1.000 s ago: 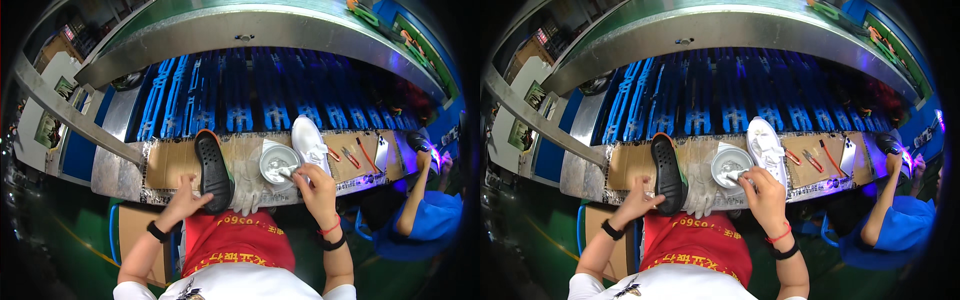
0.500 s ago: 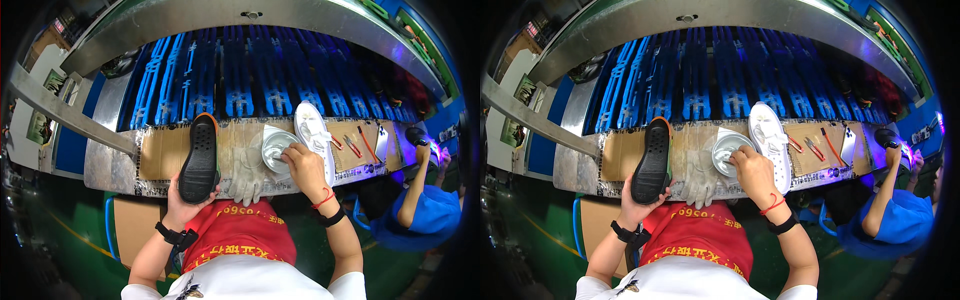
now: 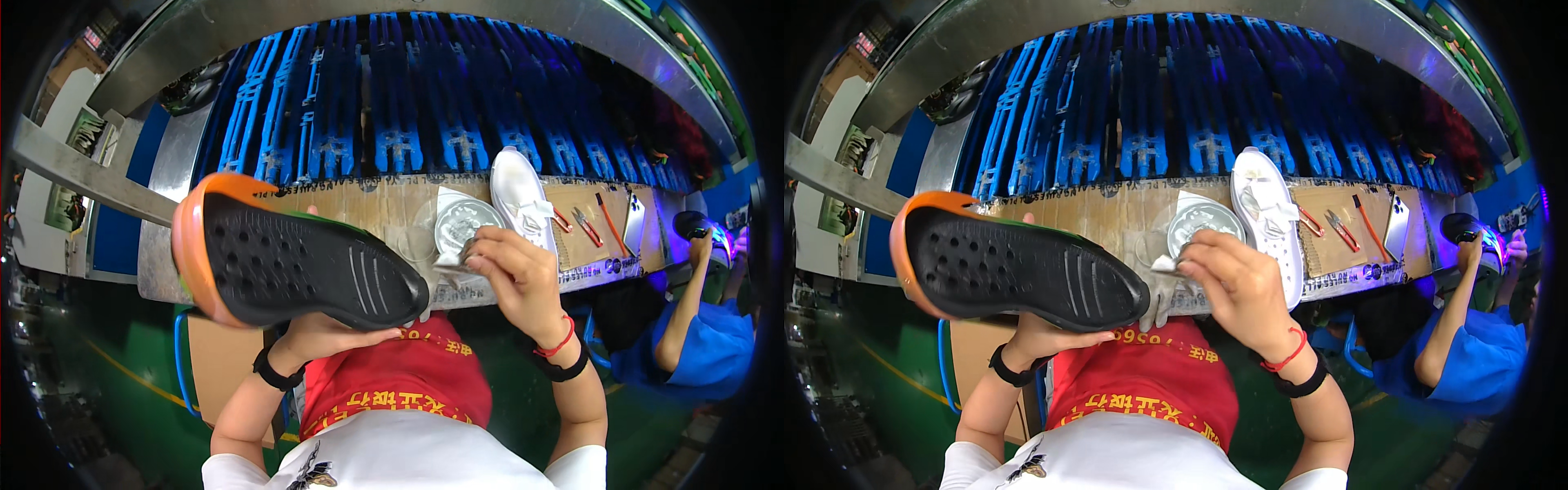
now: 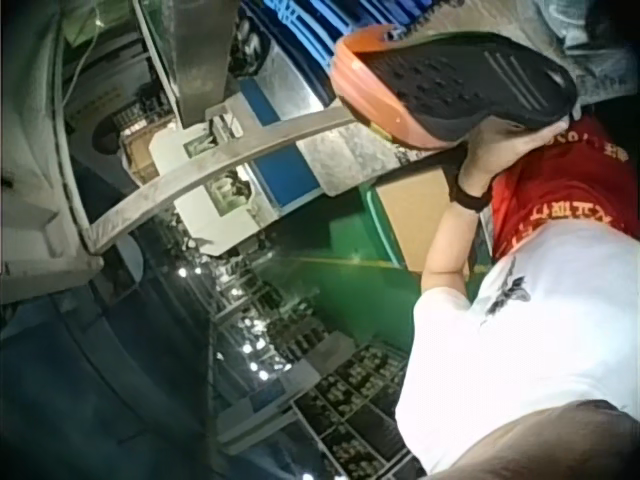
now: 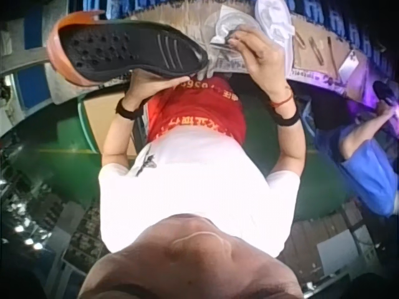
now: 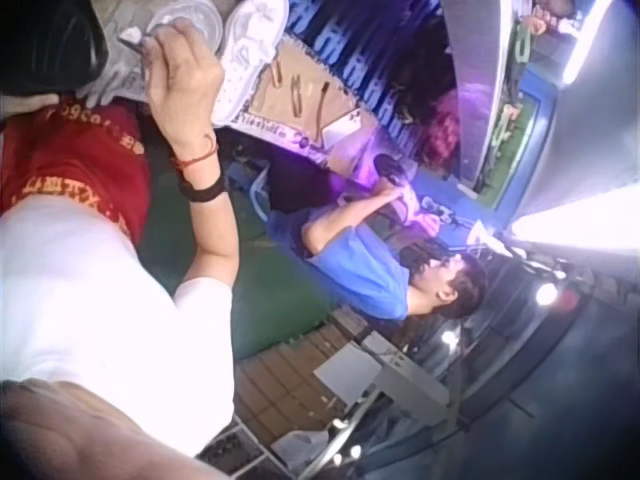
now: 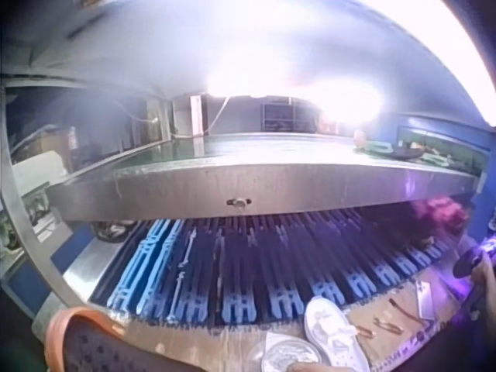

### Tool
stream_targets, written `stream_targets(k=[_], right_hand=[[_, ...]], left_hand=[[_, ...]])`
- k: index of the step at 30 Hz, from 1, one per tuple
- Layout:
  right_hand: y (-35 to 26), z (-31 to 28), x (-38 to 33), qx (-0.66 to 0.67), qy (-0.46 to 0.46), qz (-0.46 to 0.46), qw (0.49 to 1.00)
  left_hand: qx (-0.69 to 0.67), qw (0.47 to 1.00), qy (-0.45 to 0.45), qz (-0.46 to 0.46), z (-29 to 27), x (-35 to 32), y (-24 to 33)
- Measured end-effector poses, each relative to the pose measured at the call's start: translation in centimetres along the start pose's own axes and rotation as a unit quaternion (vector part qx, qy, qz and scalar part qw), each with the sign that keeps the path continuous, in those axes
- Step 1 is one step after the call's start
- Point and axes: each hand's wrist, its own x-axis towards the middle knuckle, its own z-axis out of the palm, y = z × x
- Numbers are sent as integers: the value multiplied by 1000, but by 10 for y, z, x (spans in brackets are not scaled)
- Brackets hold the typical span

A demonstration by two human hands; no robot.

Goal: Applying glue or solvent to shoe components during the assembly process.

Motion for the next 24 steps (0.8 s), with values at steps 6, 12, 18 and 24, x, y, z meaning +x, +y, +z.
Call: stream_targets(k=[6,12,18,24], right_hand=[[-12,6,-2,-50,-49,-95,993],[-17,6,-1,-75,-78,-81,991],[-22,3,-1,24,-107,-13,994],[-22,2,-2,80,-116,2,990]], left_hand=[[-134,988,4,-79,-5,12,9],[-515,831,116,-173,8,15,-9],[-404,879,251,-29,39,10,-17],[-317,899,302,-14,51,8,-26]])
